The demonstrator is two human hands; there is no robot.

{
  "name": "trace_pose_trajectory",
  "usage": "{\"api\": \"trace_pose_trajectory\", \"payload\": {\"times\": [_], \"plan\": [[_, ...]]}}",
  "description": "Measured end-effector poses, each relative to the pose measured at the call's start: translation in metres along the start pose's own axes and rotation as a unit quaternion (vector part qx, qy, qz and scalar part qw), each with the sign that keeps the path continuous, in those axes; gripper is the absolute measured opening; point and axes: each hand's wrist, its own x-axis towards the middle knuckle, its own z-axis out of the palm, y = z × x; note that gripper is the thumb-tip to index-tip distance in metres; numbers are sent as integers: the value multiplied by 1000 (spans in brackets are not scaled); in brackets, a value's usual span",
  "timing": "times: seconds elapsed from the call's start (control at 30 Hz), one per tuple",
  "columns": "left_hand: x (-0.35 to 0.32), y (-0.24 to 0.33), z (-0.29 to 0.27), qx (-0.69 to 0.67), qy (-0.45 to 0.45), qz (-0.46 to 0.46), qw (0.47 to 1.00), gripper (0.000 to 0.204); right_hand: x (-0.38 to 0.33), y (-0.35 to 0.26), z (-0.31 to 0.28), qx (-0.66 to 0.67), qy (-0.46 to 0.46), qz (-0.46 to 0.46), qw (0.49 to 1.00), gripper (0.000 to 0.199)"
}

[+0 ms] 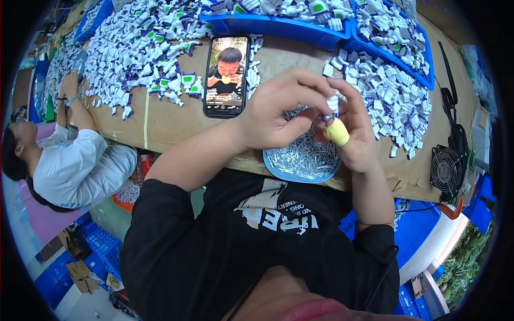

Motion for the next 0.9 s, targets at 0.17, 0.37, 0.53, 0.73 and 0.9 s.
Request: {"api": "trace_pose_trajectory", "payload": {"times": [0.17,0.37,0.53,0.73,0.9], "plan": [[-8,-6,18,-258,89,-84,958,33,2,14,2,-188,77,-216,955,44],[-7,-8,14,-185,20,-188,964,24,0,15,-6,-323,57,-214,920,40],[-3,-7,2,-107,-56,-197,973,27,-5,8,7,-215,79,-131,964,43],[-3,-3,6,-230,-71,-239,941,27,-10,16,-4,-137,82,-153,975,54],[-1,3,8,-458,-125,-375,796,25,-9,14,-14,-199,-15,-227,953,55]]}}
